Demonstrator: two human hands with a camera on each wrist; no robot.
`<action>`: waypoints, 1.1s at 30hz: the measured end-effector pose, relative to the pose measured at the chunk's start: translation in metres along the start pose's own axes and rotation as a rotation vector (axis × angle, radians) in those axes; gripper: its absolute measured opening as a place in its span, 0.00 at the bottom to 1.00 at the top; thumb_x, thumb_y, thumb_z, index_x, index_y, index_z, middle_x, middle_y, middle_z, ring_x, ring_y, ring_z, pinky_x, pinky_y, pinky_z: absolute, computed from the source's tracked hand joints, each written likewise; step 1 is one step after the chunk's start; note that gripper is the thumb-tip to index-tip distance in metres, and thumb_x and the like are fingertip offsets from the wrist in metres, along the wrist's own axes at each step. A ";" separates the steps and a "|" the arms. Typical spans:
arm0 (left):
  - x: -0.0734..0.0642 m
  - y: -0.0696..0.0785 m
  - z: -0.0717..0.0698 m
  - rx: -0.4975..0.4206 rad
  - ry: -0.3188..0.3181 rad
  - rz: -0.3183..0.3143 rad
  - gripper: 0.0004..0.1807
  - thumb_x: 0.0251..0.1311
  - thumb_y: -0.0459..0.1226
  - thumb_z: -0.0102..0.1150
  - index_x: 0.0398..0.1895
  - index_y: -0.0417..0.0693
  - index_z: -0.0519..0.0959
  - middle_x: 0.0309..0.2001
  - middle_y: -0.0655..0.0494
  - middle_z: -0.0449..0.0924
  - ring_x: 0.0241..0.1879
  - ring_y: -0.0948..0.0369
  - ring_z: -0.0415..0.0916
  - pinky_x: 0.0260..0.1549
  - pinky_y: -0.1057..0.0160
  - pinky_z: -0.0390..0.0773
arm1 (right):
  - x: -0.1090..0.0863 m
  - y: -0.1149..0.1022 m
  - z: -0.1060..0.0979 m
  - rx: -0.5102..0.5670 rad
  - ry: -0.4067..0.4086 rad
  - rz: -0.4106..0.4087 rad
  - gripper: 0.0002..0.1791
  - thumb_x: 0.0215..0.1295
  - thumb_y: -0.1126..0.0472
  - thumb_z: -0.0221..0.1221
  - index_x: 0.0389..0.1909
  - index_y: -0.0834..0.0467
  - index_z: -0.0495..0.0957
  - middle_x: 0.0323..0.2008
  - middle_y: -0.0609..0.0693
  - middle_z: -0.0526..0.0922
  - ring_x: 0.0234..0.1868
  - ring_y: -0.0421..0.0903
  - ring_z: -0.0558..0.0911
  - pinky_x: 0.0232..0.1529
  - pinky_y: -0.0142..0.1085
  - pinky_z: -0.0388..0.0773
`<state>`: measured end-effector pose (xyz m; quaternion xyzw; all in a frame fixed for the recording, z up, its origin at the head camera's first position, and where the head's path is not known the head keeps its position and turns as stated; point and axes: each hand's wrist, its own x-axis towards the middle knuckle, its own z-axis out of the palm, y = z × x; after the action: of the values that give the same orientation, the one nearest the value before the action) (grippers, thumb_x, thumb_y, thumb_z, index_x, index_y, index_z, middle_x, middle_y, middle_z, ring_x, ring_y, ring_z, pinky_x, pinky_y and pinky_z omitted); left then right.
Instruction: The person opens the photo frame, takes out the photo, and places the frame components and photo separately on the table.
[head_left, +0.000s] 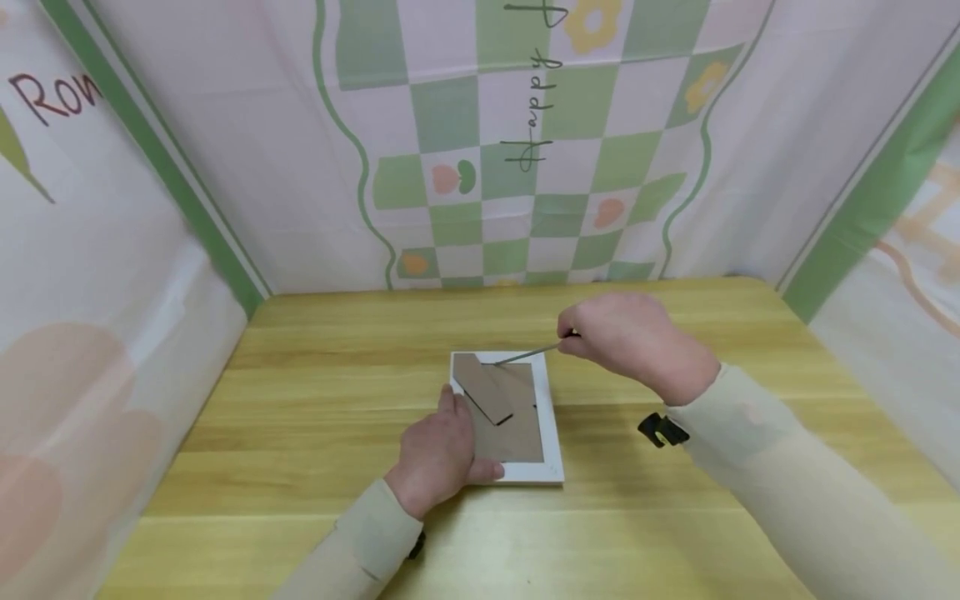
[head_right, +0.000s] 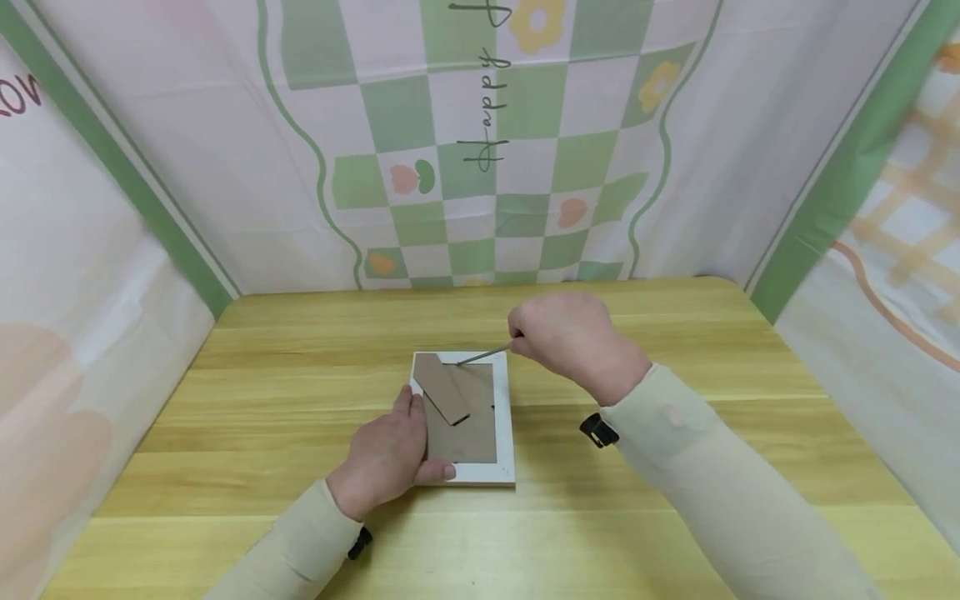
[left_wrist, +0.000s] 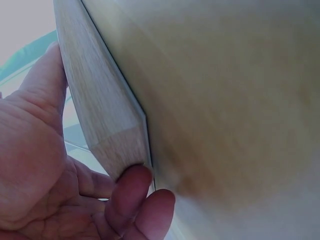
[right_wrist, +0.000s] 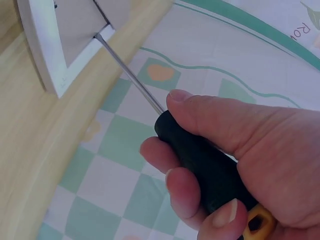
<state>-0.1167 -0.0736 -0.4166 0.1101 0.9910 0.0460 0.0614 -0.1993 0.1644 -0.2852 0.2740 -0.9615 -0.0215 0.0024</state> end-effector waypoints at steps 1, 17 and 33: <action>0.000 0.000 0.000 -0.001 -0.003 -0.003 0.67 0.48 0.73 0.69 0.75 0.27 0.63 0.77 0.31 0.61 0.18 0.59 0.71 0.10 0.62 0.70 | 0.000 0.000 0.000 0.002 -0.002 0.007 0.20 0.71 0.51 0.65 0.18 0.43 0.72 0.18 0.40 0.70 0.23 0.40 0.71 0.22 0.38 0.65; -0.002 -0.001 -0.001 0.013 0.028 0.027 0.66 0.49 0.71 0.70 0.73 0.25 0.65 0.75 0.29 0.62 0.17 0.60 0.70 0.10 0.63 0.69 | 0.029 0.019 -0.014 0.071 -0.138 -0.012 0.03 0.68 0.53 0.67 0.37 0.43 0.89 0.41 0.41 0.89 0.37 0.43 0.84 0.37 0.45 0.81; -0.001 0.001 0.001 0.003 0.041 0.028 0.66 0.47 0.70 0.71 0.73 0.25 0.65 0.74 0.28 0.64 0.17 0.60 0.69 0.11 0.63 0.70 | 0.077 0.052 -0.027 0.366 -0.410 0.001 0.06 0.72 0.58 0.65 0.39 0.56 0.88 0.33 0.48 0.87 0.30 0.44 0.79 0.34 0.37 0.80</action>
<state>-0.1153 -0.0729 -0.4172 0.1232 0.9904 0.0477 0.0402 -0.2915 0.1666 -0.2566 0.2591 -0.9300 0.0977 -0.2418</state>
